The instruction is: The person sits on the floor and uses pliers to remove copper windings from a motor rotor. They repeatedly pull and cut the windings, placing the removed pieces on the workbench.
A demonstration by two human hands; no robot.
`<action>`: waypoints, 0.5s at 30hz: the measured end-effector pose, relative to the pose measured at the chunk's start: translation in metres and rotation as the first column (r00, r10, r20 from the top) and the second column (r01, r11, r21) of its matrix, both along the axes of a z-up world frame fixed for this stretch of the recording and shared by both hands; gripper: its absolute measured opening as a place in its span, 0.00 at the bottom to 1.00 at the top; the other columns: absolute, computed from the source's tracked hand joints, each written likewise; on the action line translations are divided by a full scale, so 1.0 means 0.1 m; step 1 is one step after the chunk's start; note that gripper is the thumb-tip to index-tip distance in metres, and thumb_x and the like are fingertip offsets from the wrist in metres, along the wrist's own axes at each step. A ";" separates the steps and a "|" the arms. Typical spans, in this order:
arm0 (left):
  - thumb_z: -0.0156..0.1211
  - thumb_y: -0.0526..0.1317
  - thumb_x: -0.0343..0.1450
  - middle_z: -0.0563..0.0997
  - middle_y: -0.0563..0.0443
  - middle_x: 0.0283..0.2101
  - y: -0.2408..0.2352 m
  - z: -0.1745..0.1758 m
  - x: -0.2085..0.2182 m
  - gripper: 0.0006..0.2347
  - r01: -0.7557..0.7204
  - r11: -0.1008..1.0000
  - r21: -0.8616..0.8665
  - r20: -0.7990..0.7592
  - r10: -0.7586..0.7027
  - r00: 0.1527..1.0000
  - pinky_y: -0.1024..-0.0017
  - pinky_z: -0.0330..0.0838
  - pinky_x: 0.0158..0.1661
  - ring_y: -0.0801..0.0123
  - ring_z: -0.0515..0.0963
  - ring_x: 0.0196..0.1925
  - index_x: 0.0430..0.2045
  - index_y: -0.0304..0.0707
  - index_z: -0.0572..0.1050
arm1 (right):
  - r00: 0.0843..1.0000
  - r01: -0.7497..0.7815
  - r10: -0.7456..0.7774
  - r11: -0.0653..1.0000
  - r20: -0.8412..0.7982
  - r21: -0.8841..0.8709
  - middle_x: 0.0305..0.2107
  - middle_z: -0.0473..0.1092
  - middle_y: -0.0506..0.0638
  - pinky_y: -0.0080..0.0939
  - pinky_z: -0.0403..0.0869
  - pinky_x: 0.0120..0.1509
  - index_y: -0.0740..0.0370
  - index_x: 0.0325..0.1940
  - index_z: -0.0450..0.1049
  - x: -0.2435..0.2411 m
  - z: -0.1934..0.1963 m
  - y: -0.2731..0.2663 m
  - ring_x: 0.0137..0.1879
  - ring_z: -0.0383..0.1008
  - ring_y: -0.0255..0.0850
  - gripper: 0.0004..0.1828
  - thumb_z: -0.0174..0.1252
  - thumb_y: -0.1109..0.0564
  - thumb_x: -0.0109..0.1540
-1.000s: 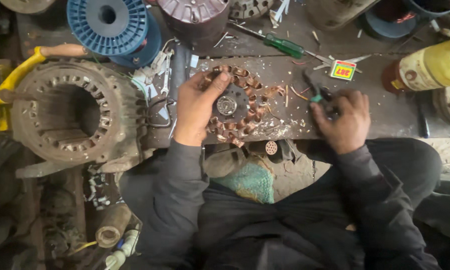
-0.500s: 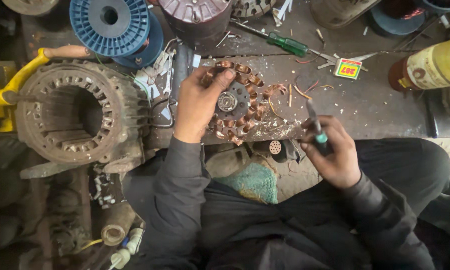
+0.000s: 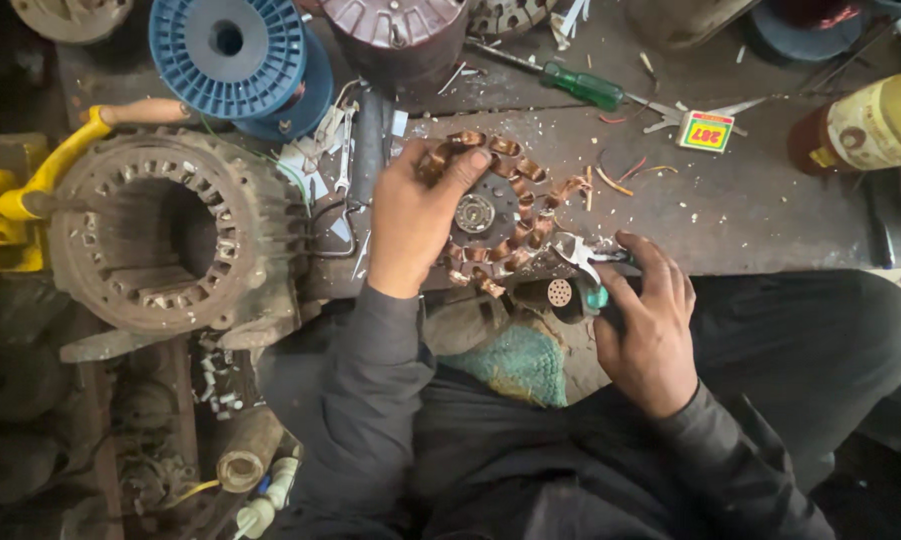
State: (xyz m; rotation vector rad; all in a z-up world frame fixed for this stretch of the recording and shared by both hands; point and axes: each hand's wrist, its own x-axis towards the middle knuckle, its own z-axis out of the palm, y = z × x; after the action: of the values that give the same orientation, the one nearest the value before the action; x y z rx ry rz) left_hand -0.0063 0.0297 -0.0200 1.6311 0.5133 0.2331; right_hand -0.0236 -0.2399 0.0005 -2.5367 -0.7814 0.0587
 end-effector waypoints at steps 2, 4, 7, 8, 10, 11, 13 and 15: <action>0.70 0.52 0.68 0.84 0.51 0.29 -0.02 0.01 -0.02 0.20 0.010 0.999 0.037 -0.028 -0.009 1.000 0.75 0.73 0.33 0.76 0.79 0.31 0.35 0.29 0.80 | 0.999 0.030 -0.030 0.999 -0.031 -0.014 0.67 0.60 0.61 0.62 0.59 0.75 0.60 0.60 0.71 -0.05 0.01 -0.02 0.72 0.60 0.62 0.33 0.60 0.66 0.48; 0.70 0.53 0.67 0.84 0.52 0.29 -0.05 0.04 -0.03 0.20 0.010 0.998 0.061 -0.031 -0.008 0.999 0.75 0.73 0.33 0.76 0.80 0.30 0.36 0.30 0.80 | 0.998 0.043 -0.045 0.998 -0.033 -0.043 0.68 0.59 0.62 0.62 0.59 0.75 0.60 0.61 0.71 -0.08 0.03 -0.01 0.72 0.59 0.62 0.35 0.60 0.66 0.48; 0.70 0.54 0.67 0.84 0.53 0.29 -0.11 0.07 -0.06 0.21 0.003 0.996 0.084 -0.014 -0.002 1.000 0.75 0.74 0.32 0.76 0.81 0.30 0.37 0.32 0.80 | 0.999 0.036 -0.037 0.992 -0.005 -0.120 0.68 0.58 0.64 0.64 0.58 0.75 0.60 0.61 0.70 -0.13 0.11 0.00 0.72 0.58 0.64 0.36 0.60 0.64 0.47; 0.70 0.54 0.67 0.84 0.52 0.29 -0.13 0.08 -0.06 0.21 0.009 0.995 0.098 -0.012 -0.007 1.000 0.74 0.75 0.32 0.74 0.81 0.30 0.37 0.32 0.80 | 0.999 0.034 -0.034 0.988 0.004 -0.153 0.69 0.57 0.65 0.64 0.57 0.75 0.61 0.62 0.70 -0.15 0.15 0.01 0.73 0.58 0.64 0.36 0.60 0.63 0.47; 0.70 0.55 0.67 0.85 0.50 0.29 -0.17 0.10 -0.08 0.21 0.008 0.989 0.146 -0.014 -0.006 1.000 0.73 0.76 0.32 0.72 0.83 0.29 0.38 0.33 0.79 | 0.999 0.038 -0.033 0.972 0.026 -0.233 0.69 0.56 0.67 0.65 0.57 0.74 0.60 0.63 0.69 -0.19 0.23 0.03 0.72 0.58 0.64 0.37 0.60 0.61 0.48; 0.70 0.55 0.67 0.85 0.49 0.29 -0.20 0.11 -0.09 0.21 0.002 0.984 0.180 -0.016 0.000 1.000 0.72 0.76 0.32 0.71 0.84 0.29 0.38 0.33 0.79 | 0.999 0.045 -0.035 0.959 0.040 -0.279 0.69 0.55 0.68 0.65 0.57 0.73 0.60 0.64 0.69 -0.22 0.28 0.04 0.72 0.58 0.65 0.38 0.60 0.60 0.47; 0.71 0.55 0.67 0.86 0.47 0.31 -0.24 0.12 -0.12 0.22 -0.004 0.971 0.239 -0.002 0.005 1.000 0.71 0.77 0.33 0.68 0.86 0.30 0.39 0.33 0.78 | 0.998 0.050 -0.033 0.938 0.054 -0.344 0.69 0.55 0.70 0.67 0.57 0.72 0.59 0.64 0.69 -0.26 0.33 0.05 0.72 0.58 0.65 0.37 0.60 0.59 0.48; 0.71 0.55 0.67 0.86 0.46 0.32 -0.31 0.10 -0.15 0.22 0.001 0.957 0.289 0.038 -0.012 0.999 0.70 0.78 0.34 0.65 0.87 0.31 0.40 0.32 0.78 | 0.997 0.057 -0.036 0.922 0.062 -0.383 0.68 0.56 0.71 0.68 0.58 0.71 0.59 0.62 0.69 -0.31 0.35 0.02 0.72 0.58 0.64 0.34 0.60 0.58 0.50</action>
State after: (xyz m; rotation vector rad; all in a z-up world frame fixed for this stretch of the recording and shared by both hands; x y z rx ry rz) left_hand -0.0217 -0.0008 -0.0097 1.9086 0.4589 0.3481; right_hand -0.0541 -0.2374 0.0352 -2.9387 -0.7935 0.1411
